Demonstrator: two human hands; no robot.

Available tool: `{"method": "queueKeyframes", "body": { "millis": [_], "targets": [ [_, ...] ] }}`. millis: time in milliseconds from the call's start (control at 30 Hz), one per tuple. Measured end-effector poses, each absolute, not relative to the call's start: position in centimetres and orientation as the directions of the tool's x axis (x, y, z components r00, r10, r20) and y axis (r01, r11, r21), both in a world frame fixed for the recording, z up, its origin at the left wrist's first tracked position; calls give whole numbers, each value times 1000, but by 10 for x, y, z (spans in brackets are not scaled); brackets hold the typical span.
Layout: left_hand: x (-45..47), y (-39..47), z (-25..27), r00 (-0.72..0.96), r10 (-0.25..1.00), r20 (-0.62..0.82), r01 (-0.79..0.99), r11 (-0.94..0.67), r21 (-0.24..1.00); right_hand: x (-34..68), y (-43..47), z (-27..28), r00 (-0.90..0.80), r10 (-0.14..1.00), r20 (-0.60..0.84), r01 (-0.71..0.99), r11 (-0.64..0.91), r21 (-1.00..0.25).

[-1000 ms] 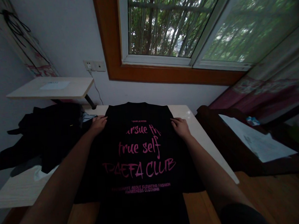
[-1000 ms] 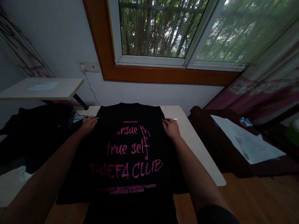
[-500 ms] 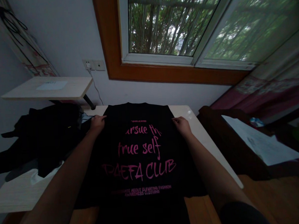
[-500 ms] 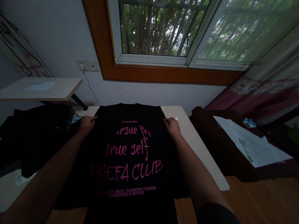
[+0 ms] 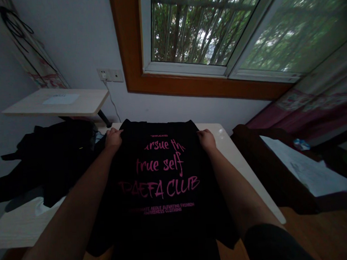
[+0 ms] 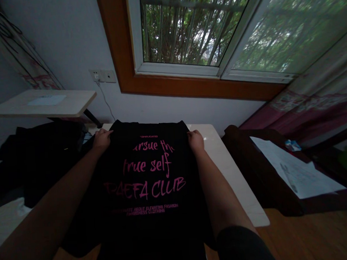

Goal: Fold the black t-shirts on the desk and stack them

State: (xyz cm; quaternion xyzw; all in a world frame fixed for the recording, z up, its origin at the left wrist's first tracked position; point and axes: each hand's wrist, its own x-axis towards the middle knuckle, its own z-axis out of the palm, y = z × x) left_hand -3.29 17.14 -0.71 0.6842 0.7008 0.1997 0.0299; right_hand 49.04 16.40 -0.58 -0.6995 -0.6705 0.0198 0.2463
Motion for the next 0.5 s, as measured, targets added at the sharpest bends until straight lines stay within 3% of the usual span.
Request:
{"method": "queueKeyframes", "body": {
  "millis": [300, 500],
  "targets": [
    [-27, 115, -13, -12, 936, 351, 976, -65, 206, 493, 120, -15, 130, 938, 321, 925, 2, -380],
    [-47, 86, -19, -5, 950, 311, 950, -92, 299, 502, 94, -17, 80, 945, 318, 913, 58, -403]
  ]
}}
